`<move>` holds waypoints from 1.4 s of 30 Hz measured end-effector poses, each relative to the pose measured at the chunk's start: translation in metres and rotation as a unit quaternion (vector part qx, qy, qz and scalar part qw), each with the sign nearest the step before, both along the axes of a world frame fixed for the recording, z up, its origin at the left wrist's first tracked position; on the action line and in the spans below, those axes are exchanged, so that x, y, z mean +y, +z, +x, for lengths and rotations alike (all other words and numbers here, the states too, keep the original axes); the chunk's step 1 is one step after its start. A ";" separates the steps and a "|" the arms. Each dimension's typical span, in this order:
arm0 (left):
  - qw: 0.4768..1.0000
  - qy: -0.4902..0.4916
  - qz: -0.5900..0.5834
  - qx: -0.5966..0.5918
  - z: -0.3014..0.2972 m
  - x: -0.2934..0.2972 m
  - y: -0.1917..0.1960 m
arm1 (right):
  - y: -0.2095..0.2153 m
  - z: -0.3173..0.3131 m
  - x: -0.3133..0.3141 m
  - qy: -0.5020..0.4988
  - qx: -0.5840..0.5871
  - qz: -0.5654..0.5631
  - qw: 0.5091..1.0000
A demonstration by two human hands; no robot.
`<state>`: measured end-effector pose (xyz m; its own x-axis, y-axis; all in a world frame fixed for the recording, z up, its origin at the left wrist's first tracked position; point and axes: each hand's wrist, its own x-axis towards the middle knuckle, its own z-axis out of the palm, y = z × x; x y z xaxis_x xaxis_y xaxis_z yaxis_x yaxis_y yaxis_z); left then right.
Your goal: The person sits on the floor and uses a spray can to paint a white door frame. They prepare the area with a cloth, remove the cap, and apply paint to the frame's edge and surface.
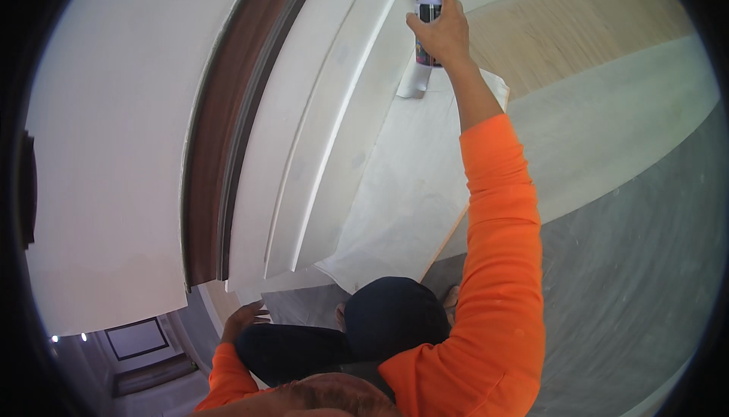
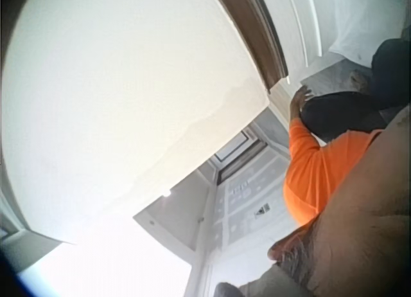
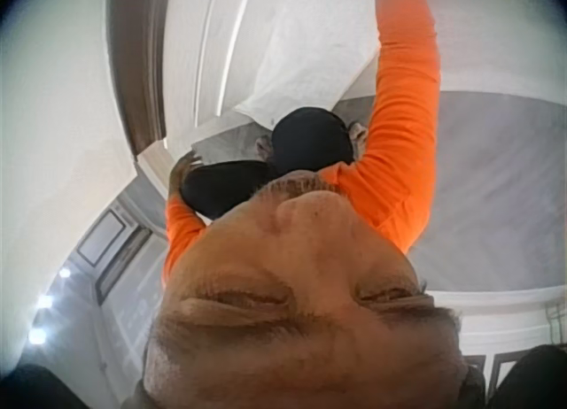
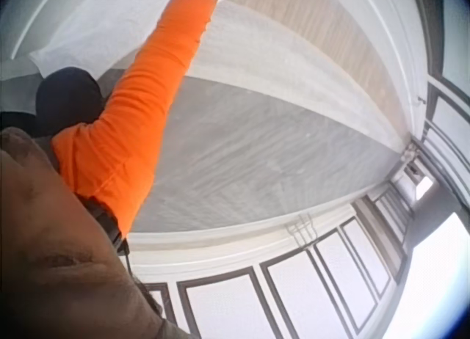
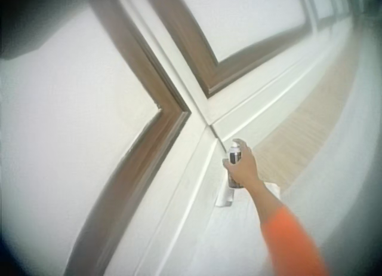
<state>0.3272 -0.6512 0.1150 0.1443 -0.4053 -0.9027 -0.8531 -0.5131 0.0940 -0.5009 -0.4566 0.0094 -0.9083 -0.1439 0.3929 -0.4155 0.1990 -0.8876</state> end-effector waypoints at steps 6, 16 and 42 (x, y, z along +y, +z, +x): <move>1.000 0.012 0.005 -0.006 -0.004 0.002 0.004 | 0.013 -0.019 -0.006 0.009 -0.007 0.032 0.999; 0.999 -0.009 0.034 -0.025 -0.001 -0.011 -0.004 | 0.010 0.046 0.025 0.121 0.085 0.048 0.988; 0.999 -0.036 0.028 -0.015 0.006 -0.010 -0.006 | 0.018 0.007 0.018 -0.009 0.091 0.048 0.995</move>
